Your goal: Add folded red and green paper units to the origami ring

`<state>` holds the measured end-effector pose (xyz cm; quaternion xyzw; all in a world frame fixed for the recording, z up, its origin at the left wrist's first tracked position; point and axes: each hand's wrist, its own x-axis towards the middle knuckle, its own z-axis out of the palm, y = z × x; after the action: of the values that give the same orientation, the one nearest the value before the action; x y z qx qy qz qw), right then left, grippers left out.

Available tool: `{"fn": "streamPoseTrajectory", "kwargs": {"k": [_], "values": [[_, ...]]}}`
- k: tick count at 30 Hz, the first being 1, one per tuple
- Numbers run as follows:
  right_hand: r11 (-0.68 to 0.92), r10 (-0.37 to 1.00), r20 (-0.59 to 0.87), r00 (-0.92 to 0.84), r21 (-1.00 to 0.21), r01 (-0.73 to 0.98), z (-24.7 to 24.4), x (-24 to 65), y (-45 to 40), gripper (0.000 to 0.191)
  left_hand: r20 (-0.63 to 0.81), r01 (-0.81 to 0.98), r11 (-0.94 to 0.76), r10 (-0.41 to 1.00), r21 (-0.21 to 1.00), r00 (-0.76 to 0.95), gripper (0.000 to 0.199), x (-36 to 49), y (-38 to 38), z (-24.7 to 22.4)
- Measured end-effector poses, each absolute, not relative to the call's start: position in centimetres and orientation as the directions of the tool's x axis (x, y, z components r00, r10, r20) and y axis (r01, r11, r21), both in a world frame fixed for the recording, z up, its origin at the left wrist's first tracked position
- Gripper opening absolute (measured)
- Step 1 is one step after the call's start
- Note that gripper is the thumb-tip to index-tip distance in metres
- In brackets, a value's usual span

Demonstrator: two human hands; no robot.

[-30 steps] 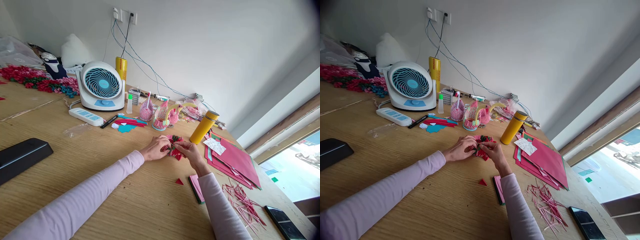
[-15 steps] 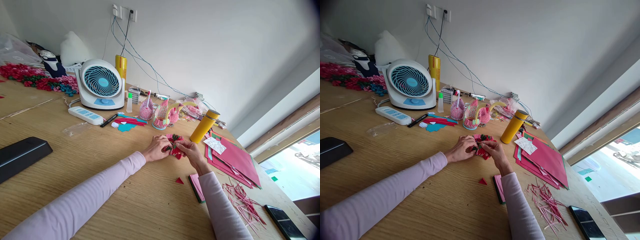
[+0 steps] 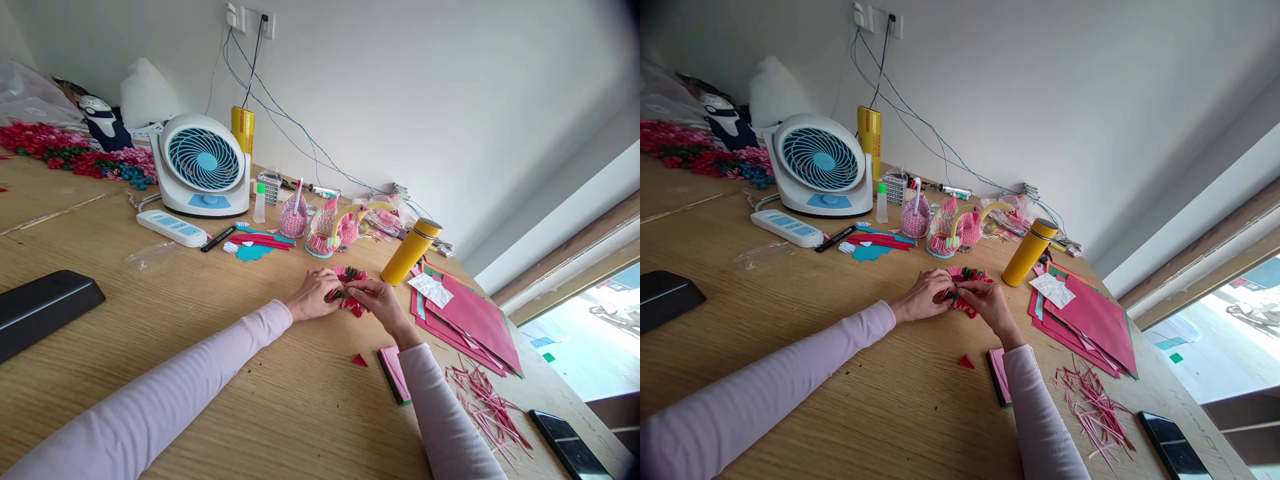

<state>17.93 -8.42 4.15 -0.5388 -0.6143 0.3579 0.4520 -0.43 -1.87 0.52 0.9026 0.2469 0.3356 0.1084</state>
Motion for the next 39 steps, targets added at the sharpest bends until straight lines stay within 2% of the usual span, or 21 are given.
{"fn": "streamPoseTrajectory", "kwargs": {"k": [9,16,20,26,32,39], "values": [[0.245,0.969,0.219,-0.112,-0.847,0.472,3.67,18.41,-8.07,0.040,0.559,0.370,-0.863,0.504,0.343,0.658,0.012,-0.40,-1.66,0.24],[0.290,0.949,0.303,-0.090,-0.721,0.629,3.97,17.95,-8.27,0.027,0.547,0.363,-0.845,0.533,0.394,0.646,0.018,-0.52,-1.90,0.35],[0.256,0.959,0.267,-0.092,-0.685,0.682,3.95,17.58,-8.44,0.022,0.550,0.361,-0.837,0.544,0.412,0.634,0.027,-0.54,-2.04,0.38],[0.240,0.966,0.230,-0.115,-0.644,0.727,4.10,17.97,-8.46,0.025,0.541,0.353,-0.839,0.539,0.414,0.645,0.028,-0.63,-2.03,0.35],[0.279,0.943,0.289,-0.163,-0.425,0.861,3.89,18.29,-8.14,0.017,0.535,0.356,-0.841,0.536,0.407,0.653,0.029,-0.64,-1.91,0.13],[0.234,0.961,0.233,-0.149,-0.397,0.887,3.85,18.19,-8.22,0.019,0.524,0.361,-0.836,0.543,0.414,0.657,0.032,-0.33,-1.93,0.18]]}}
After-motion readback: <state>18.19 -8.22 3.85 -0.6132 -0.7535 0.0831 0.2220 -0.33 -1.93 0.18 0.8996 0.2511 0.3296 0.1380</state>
